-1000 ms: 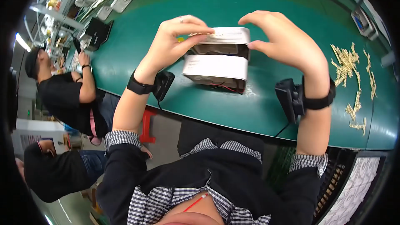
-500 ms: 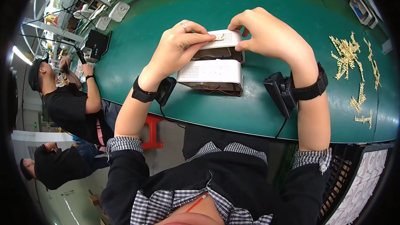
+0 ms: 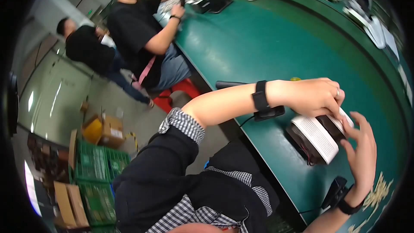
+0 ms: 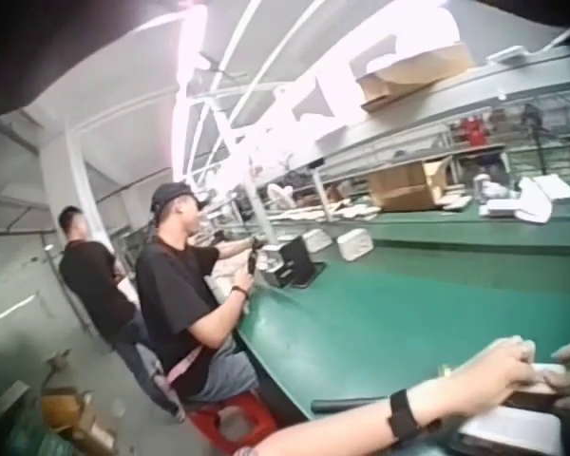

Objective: The person assembles electronic devices by hand, fitting plastic housings together and pressing decorative gold emblems onto the surfaces. They use a mallet to tap the components firmly into place before setting the completed units into a storage crate.

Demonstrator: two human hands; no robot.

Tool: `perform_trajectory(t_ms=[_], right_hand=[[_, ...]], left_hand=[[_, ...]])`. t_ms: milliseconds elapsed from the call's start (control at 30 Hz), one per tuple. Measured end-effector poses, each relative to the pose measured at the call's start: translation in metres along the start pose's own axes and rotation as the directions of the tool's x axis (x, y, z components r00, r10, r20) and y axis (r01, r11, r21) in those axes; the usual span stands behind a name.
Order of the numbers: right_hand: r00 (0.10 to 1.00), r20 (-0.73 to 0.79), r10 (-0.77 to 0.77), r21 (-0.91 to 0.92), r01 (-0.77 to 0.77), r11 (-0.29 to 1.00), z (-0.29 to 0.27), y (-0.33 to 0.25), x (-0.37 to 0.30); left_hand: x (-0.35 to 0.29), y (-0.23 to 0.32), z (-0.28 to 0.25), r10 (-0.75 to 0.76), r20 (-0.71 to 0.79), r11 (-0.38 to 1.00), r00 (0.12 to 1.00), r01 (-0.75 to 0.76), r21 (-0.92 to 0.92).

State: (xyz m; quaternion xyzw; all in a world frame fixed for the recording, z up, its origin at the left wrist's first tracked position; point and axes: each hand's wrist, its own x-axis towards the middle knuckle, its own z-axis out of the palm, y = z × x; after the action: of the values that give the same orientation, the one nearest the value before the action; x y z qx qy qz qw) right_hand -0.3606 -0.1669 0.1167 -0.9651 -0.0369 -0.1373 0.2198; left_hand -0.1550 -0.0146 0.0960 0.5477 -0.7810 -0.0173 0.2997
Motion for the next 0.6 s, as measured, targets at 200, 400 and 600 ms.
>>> perform_trajectory(t_ms=[200,400,600], right_hand=[[0.968,0.096,0.231,-0.227,-0.205,0.952,0.009,-0.026,0.003],[0.922,-0.286,0.262,-0.146,-0.312,0.939,0.002,0.04,-0.048],[0.705,-0.231,0.671,-0.636,-0.631,0.444,-0.003,0.24,-0.238]], left_hand=[[-0.051,-0.012,0.003,0.063,-0.068,0.986,0.996,-0.073,-0.149],[-0.067,0.017,0.002,-0.095,-0.183,0.991,0.979,0.075,-0.113],[-0.073,0.043,0.035,0.014,-0.195,0.999,0.981,-0.005,0.044]])
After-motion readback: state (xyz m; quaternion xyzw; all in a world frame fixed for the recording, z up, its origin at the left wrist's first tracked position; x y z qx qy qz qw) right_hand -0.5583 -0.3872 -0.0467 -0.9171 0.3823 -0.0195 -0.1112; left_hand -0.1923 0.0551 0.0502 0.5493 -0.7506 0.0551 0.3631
